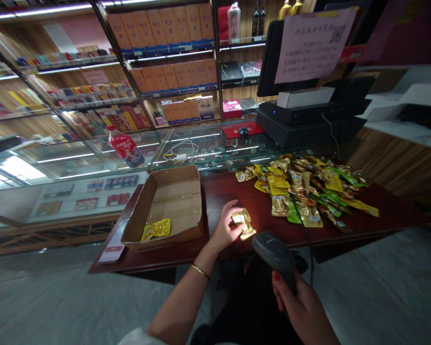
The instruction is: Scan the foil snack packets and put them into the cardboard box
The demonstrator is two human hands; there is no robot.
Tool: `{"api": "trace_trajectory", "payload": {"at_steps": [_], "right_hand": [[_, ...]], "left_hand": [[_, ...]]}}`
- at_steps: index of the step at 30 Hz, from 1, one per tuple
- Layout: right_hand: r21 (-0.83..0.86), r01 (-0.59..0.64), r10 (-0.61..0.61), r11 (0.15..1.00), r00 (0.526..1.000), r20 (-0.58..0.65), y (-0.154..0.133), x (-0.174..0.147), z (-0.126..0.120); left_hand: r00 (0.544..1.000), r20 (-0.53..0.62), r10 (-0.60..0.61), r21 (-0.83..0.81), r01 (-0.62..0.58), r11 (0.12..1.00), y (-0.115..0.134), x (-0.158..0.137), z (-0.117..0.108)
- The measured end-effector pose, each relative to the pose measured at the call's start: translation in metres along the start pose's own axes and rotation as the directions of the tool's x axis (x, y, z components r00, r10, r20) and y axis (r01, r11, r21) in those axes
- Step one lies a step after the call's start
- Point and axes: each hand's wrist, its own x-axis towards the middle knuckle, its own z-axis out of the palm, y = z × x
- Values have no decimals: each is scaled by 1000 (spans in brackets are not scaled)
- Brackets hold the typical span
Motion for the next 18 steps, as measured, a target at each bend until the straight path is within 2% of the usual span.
{"api": "trace_trajectory", "payload": {"at_steps": [8, 12, 18], "right_hand": [[-31, 12, -13, 999, 1000, -27, -5, 4, 0], [-44, 3, -3, 999, 1000, 0, -7, 5, 2], [-13, -2, 2, 1000, 1000, -15, -6, 5, 2]], "left_hand": [[998, -2, 70, 92, -70, 993, -3, 2, -1], [995, -4, 101, 114, -100, 988, 2, 2, -2], [998, 49, 38, 60, -41, 997, 13, 1, -6]]}}
